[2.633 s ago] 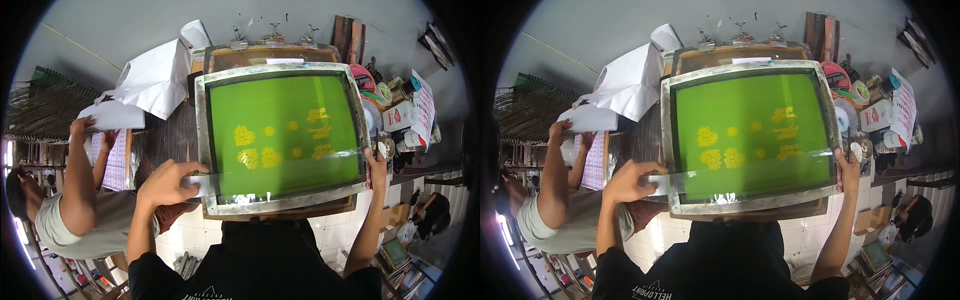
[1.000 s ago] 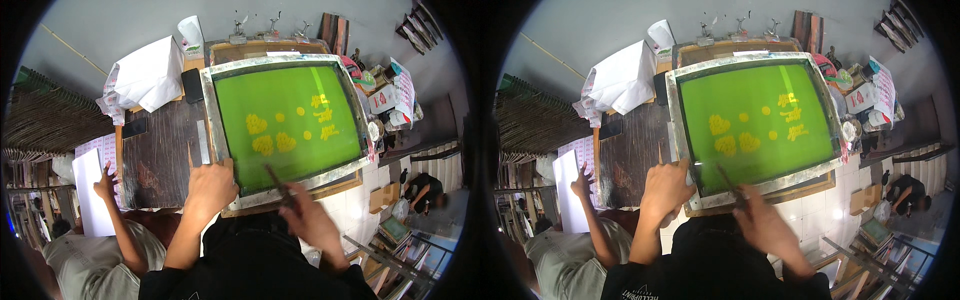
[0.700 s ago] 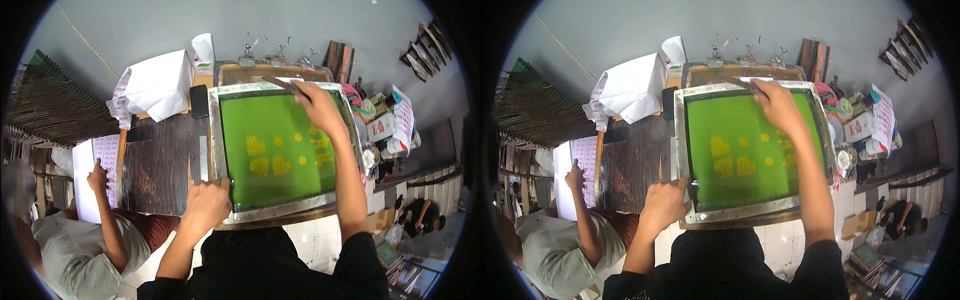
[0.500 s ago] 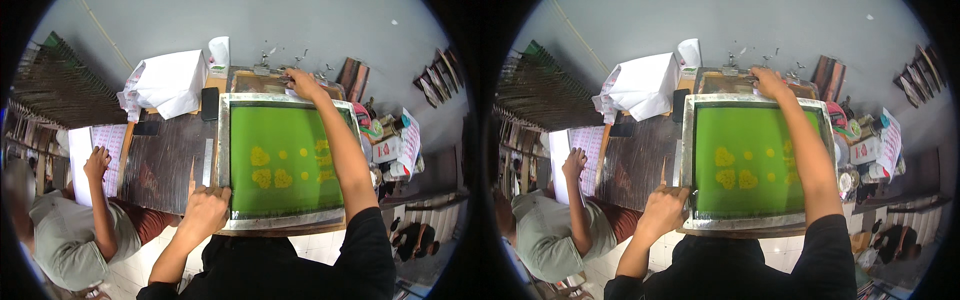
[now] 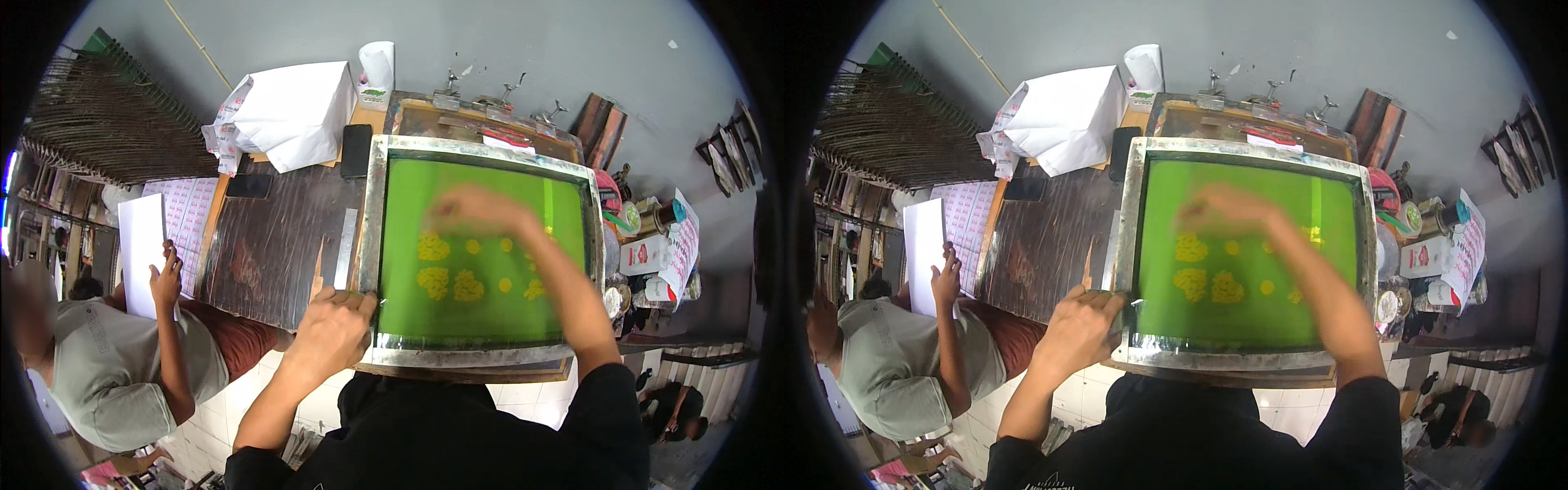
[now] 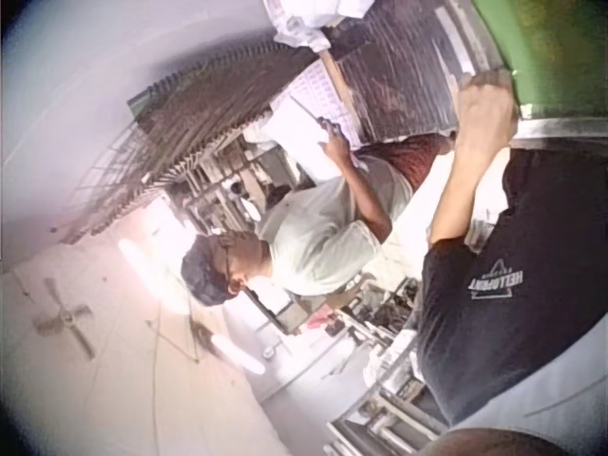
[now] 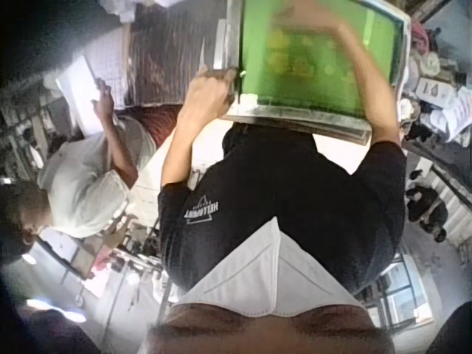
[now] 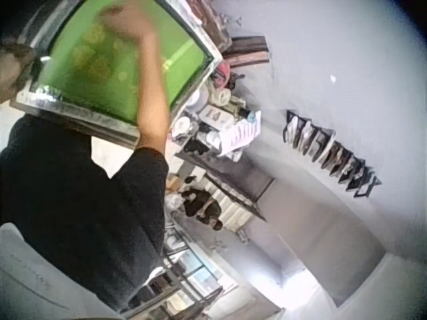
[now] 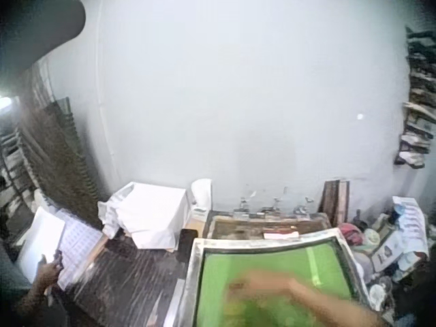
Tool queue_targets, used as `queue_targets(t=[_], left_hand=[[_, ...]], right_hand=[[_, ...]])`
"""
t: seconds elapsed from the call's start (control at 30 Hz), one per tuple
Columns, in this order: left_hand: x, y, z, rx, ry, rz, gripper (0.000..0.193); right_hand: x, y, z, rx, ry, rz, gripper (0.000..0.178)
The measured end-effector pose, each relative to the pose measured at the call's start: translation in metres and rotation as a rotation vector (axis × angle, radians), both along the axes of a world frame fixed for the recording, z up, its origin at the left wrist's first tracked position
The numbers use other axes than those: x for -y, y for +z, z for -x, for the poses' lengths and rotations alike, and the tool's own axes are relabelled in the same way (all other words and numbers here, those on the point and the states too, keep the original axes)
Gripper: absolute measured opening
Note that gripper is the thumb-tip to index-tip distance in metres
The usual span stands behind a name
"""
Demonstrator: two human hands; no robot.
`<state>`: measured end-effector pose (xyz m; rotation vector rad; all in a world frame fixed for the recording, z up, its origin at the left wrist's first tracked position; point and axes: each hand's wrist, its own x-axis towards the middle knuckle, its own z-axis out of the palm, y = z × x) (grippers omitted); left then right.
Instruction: The person prepares a green printing screen by applying tape to the inner edges of the frame, using a scraper to remove debris, and clearing the screen surface by hand.
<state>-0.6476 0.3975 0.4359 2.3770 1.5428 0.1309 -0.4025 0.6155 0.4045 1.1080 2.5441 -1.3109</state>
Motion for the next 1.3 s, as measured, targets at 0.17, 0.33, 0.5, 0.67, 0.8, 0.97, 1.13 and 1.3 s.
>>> queue_targets(t=[0.17, 0.33, 0.5, 0.67, 0.8, 0.97, 1.13, 1.3], left_hand=[[-0.004, 0.011, 0.0, -0.04, -0.046, 0.071, 0.05], [-0.013, 0.029, -0.009, -0.001, -0.098, 0.018, 0.053], [-0.038, -0.026, -0.074, 0.068, -0.104, -0.344, 0.064], [-0.052, -0.08, -0.117, -0.033, -0.179, -0.474, 0.059], [-0.036, -0.095, -0.118, -0.143, -0.194, -0.425, 0.061], [-0.021, -0.033, -0.116, 0.216, 0.074, -0.312, 0.061], [0.004, 0.078, -0.137, 0.9, 0.074, -0.305, 0.05], [0.021, 0.093, -0.149, 0.72, 0.102, -0.551, 0.012]], right_hand=[[0.089, -0.028, 0.02, -0.086, 0.263, 0.36, 0.039], [0.095, 0.006, -0.032, -0.186, 0.136, 0.498, 0.019], [0.126, 0.106, -0.106, -0.662, -0.132, 0.204, 0.009], [0.163, 0.146, -0.159, -0.942, -0.273, 0.018, 0.018], [0.18, 0.153, -0.161, -0.848, -0.269, -0.154, 0.015], [0.174, 0.155, -0.151, -0.684, -0.202, -0.201, 0.012], [0.167, 0.153, -0.123, -0.576, -0.113, -0.263, 0.014], [0.172, 0.142, -0.112, -0.562, 0.05, -0.401, 0.015]])
